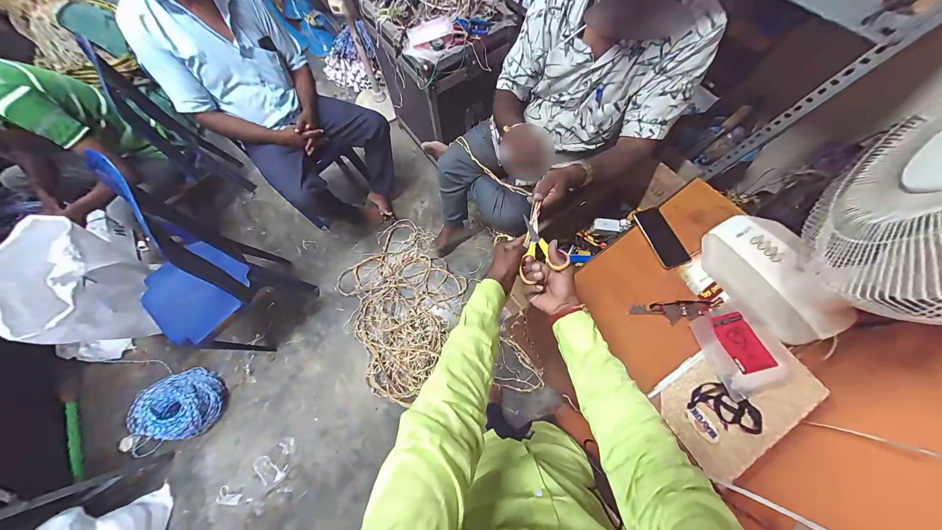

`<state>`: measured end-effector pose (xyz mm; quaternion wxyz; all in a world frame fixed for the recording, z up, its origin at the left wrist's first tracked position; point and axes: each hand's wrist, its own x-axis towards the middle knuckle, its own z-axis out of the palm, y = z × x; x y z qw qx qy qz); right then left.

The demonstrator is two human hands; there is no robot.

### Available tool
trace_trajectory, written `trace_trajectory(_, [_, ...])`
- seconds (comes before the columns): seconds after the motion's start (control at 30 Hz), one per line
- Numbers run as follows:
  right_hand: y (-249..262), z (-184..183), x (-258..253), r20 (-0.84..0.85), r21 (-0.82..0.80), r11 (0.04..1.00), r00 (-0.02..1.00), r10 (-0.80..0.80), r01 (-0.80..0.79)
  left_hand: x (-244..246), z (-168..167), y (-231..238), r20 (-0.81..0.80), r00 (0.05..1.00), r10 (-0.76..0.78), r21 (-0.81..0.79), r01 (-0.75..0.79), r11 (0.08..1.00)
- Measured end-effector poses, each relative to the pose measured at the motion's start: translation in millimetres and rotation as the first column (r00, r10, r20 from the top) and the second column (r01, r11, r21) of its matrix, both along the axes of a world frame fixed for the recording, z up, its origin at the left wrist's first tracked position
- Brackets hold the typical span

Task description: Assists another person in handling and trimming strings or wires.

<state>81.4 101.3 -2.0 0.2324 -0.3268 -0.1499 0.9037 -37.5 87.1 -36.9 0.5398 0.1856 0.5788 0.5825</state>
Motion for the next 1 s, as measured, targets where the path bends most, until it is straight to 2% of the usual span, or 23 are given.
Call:
trace_trajectory(0.2, [0,-12,11,-0.117,-0.043,0.999,0.993,0.013,-0.018,5,-1,-5,0.051,0.999,0.001,0.011,-0.002,1.0])
trace_trajectory(0.3, [-6,-17,15,-0.111,-0.094,0.996,0.994,0.0,-0.01,8,-3,-16,0.102,0.995,0.016,-0.041,-0.012,0.999])
trace_trajectory(0.53, [-22,-20,14,-0.227,-0.144,0.988,0.974,0.018,-0.051,7,7,-27,0.099,0.995,0.033,-0.076,-0.025,0.997])
trace_trajectory(0.83, [-19,-16,16,-0.21,-0.095,0.995,0.978,0.017,-0.038,12,3,-25,0.115,0.992,0.057,-0.063,-0.05,0.997])
trace_trajectory(1.0, [-19,-15,16,-0.254,-0.112,0.993,0.967,0.01,-0.039,11,13,-27,0.201,0.976,0.079,-0.047,-0.071,0.996])
